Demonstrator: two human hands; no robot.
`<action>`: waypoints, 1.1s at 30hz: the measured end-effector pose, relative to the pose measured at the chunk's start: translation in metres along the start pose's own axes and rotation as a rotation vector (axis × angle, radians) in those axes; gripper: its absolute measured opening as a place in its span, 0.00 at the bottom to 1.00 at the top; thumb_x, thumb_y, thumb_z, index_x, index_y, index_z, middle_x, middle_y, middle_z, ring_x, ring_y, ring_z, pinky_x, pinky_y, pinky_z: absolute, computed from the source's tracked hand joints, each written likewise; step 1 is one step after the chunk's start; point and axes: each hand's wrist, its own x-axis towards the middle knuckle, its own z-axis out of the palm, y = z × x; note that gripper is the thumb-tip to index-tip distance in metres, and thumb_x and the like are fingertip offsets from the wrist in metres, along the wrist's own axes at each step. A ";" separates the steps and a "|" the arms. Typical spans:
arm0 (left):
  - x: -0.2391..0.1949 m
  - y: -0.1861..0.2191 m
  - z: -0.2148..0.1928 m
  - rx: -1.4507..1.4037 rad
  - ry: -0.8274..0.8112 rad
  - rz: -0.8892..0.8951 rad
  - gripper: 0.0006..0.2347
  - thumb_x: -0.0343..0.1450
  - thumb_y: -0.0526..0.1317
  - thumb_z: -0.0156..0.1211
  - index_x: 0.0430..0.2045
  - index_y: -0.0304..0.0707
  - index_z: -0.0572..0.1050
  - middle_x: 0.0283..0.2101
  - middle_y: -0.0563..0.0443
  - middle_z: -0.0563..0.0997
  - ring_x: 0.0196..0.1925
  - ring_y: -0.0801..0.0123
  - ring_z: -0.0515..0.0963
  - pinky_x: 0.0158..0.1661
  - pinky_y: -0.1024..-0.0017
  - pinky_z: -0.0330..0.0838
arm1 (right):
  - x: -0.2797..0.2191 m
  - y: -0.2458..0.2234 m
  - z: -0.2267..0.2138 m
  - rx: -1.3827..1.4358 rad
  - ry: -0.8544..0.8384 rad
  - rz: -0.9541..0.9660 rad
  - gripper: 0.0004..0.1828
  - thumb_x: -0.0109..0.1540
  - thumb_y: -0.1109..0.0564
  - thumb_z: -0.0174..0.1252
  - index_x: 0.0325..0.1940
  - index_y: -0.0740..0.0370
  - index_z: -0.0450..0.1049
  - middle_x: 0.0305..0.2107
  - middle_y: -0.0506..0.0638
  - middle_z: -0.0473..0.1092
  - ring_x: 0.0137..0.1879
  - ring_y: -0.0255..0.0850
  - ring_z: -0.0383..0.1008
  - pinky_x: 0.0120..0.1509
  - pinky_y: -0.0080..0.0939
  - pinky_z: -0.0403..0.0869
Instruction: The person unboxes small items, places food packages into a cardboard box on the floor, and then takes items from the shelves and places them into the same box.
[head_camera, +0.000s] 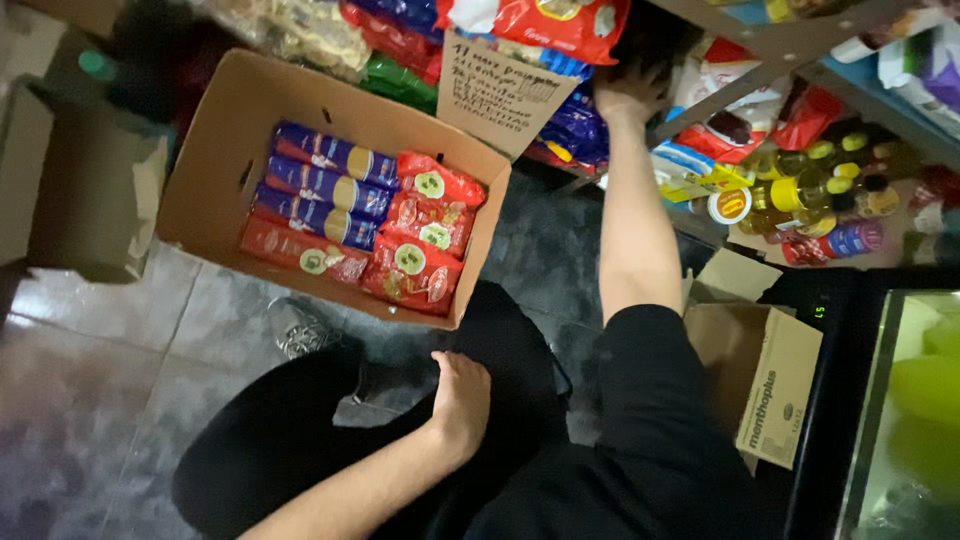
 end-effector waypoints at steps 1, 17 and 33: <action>-0.002 -0.004 -0.008 0.006 0.006 0.003 0.21 0.83 0.41 0.40 0.67 0.36 0.75 0.65 0.25 0.82 0.66 0.32 0.80 0.66 0.29 0.66 | 0.008 0.002 0.010 0.003 0.006 0.006 0.54 0.69 0.13 0.29 0.93 0.41 0.44 0.86 0.64 0.42 0.90 0.65 0.42 0.88 0.77 0.45; -0.011 -0.016 -0.023 0.040 -0.161 0.075 0.28 0.83 0.52 0.46 0.77 0.32 0.64 0.71 0.25 0.75 0.71 0.29 0.74 0.68 0.28 0.63 | 0.007 0.000 0.039 0.037 0.023 -0.200 0.45 0.76 0.31 0.45 0.94 0.47 0.44 0.87 0.64 0.34 0.90 0.71 0.32 0.90 0.77 0.44; -0.031 -0.035 -0.061 -0.132 -0.191 0.107 0.23 0.84 0.38 0.52 0.76 0.30 0.67 0.75 0.26 0.74 0.75 0.28 0.72 0.69 0.18 0.59 | -0.246 -0.002 0.043 0.353 0.579 -0.924 0.03 0.68 0.47 0.69 0.40 0.41 0.84 0.30 0.41 0.81 0.39 0.45 0.85 0.46 0.44 0.80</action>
